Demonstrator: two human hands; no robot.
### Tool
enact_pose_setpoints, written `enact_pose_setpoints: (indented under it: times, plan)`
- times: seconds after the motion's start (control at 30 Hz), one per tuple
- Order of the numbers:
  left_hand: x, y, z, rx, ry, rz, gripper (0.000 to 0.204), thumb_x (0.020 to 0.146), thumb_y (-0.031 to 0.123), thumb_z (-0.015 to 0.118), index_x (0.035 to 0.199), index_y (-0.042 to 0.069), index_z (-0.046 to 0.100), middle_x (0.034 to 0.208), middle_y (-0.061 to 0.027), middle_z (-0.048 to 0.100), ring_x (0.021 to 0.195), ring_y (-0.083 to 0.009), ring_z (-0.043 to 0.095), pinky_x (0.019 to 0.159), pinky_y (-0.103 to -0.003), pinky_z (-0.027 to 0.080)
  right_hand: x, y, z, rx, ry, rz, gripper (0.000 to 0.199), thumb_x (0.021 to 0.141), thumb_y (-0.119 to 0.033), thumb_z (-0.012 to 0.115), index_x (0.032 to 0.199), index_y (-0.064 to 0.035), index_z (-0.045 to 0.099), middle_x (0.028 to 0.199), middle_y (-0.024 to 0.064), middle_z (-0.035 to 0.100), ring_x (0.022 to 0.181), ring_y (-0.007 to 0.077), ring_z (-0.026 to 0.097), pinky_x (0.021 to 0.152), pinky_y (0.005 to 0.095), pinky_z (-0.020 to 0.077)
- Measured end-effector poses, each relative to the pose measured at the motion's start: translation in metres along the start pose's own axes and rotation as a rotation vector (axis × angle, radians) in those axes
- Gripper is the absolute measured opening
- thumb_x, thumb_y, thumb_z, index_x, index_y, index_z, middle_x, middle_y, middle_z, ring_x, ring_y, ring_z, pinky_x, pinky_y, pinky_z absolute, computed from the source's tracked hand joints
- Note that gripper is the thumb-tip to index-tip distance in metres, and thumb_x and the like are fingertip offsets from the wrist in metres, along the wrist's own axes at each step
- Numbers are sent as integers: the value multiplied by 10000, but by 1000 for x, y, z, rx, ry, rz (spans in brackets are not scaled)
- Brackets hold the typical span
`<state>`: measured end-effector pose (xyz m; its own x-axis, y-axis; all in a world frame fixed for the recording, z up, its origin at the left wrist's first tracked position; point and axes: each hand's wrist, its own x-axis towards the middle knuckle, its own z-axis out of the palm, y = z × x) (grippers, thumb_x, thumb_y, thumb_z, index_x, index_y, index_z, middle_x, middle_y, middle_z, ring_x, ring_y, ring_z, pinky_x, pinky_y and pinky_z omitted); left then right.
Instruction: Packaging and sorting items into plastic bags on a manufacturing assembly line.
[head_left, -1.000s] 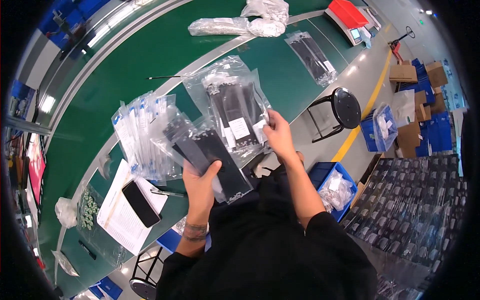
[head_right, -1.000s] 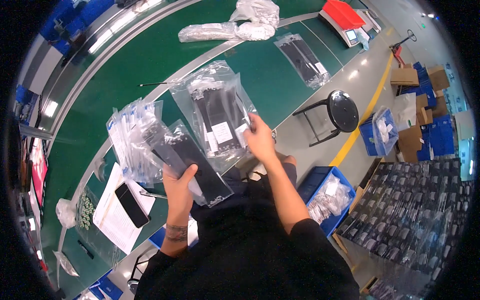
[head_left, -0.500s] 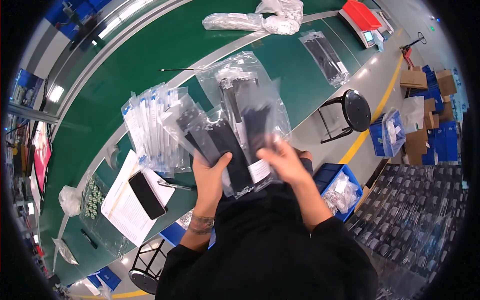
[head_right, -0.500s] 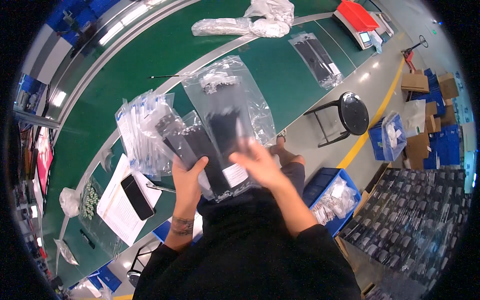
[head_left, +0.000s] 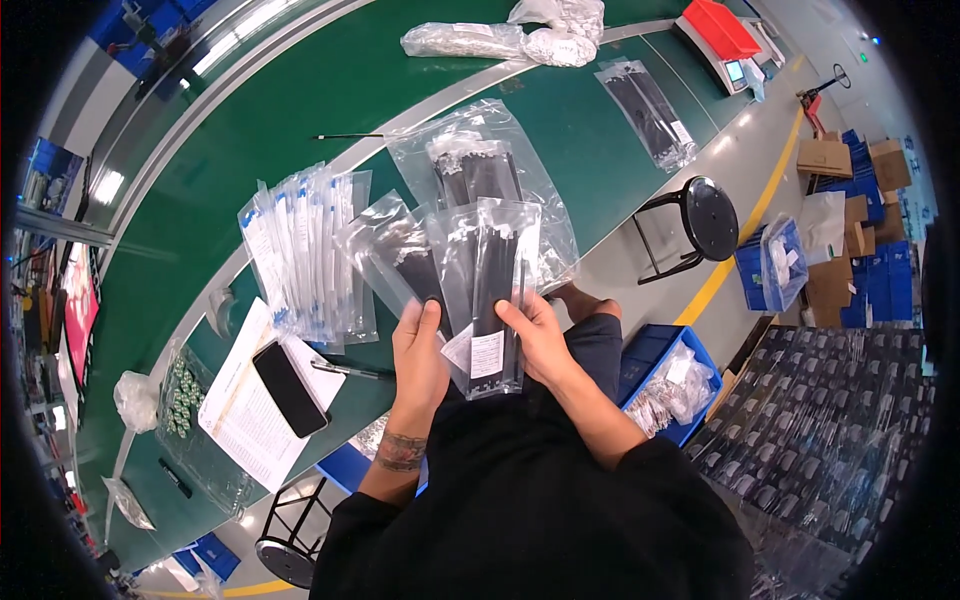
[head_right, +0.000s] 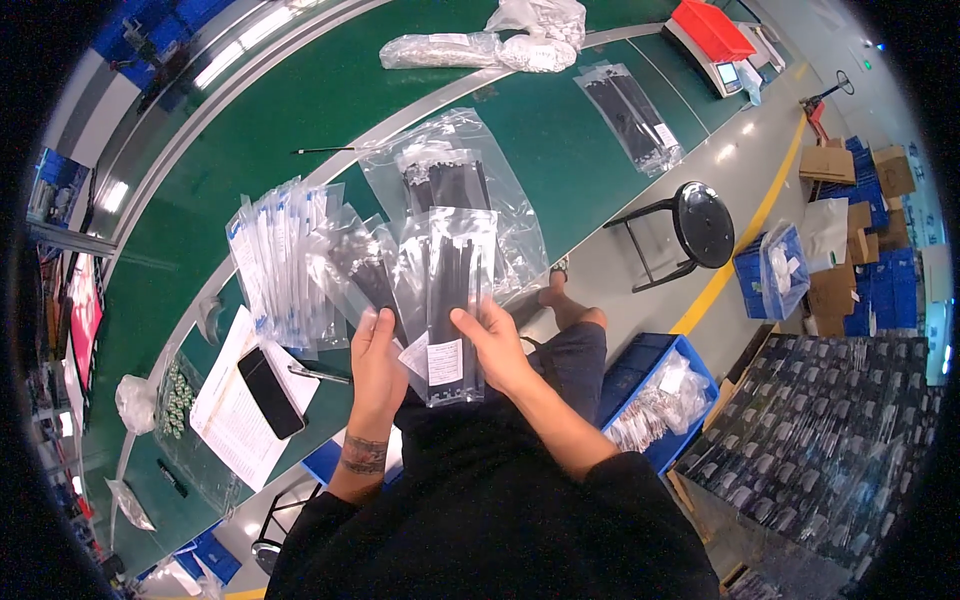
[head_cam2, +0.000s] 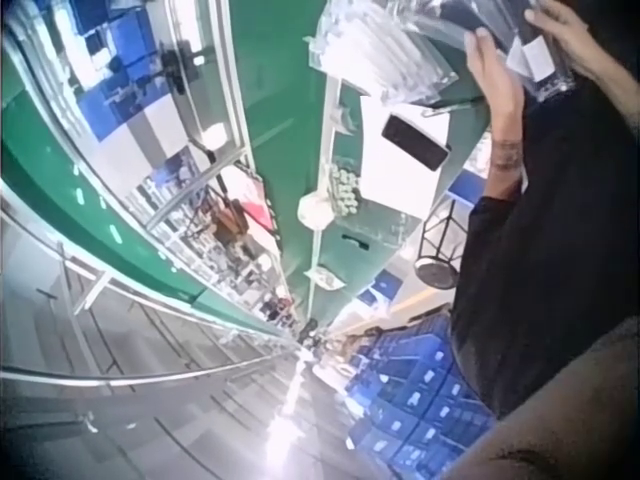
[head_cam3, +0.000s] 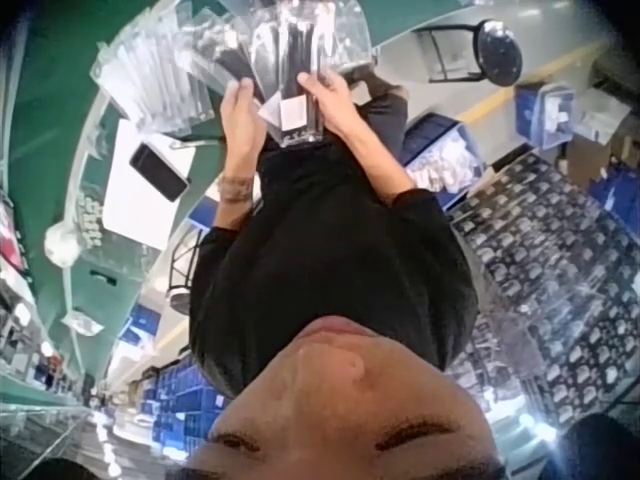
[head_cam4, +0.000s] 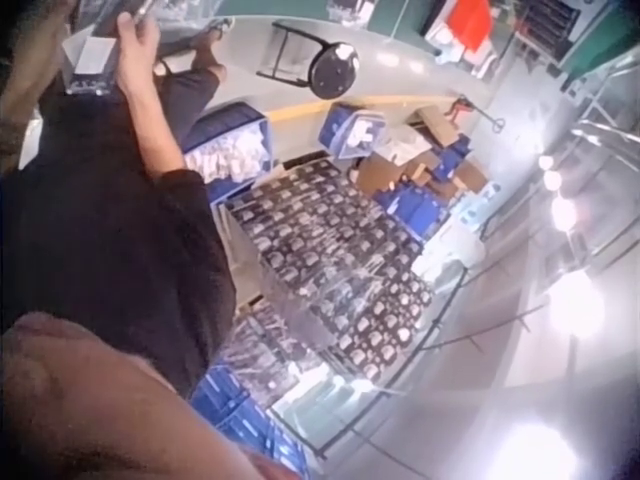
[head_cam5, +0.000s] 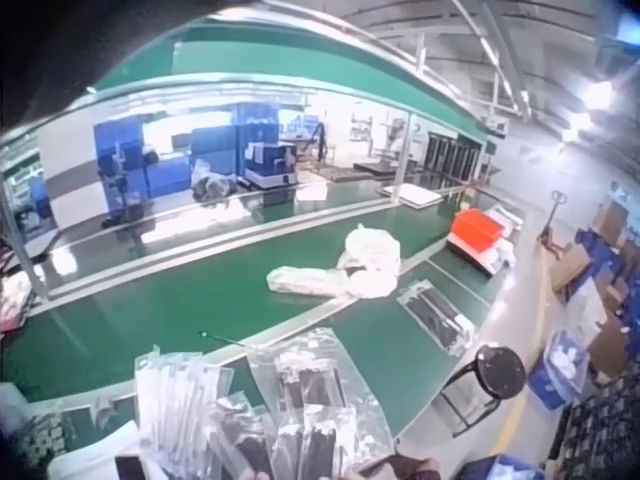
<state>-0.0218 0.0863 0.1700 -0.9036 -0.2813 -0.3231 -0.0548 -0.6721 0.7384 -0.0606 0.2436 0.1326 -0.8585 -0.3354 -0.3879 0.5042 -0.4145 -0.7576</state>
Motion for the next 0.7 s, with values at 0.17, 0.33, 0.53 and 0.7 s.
enact_pose_setpoints:
  times: [0.17,0.33,0.53,0.7]
  plan:
    - [1,-5,-7,43,73,53,194,1029,179,519,1044,18,624,999,10,624,932,-57,542,826,-234,432,-3,-9,15,29,30,-116,184,968,-73,581,1143,-17,577,986,27,655,880,108,630,777,269,519]
    - [-2,-14,-31,-78,127,-54,211,1026,217,532,1013,33,634,990,17,630,886,-53,539,806,-227,429,1,-1,5,199,-22,-46,207,973,-77,568,1167,-6,590,988,25,656,904,108,631,804,266,510]
    - [-13,-15,-14,-88,68,6,240,1011,164,536,1180,2,593,1105,-31,645,992,-102,595,858,-252,467,-4,8,38,-720,-28,-391,293,972,-114,565,1219,42,587,1079,114,606,1013,192,582,861,284,463]
    - [-16,-2,-31,-172,95,-80,410,1006,159,506,1373,-7,433,1342,-153,548,1222,-248,538,1027,-388,438,-4,-18,52,-1028,-330,-469,394,878,-151,689,1223,15,597,1141,169,581,1088,319,568,921,358,464]
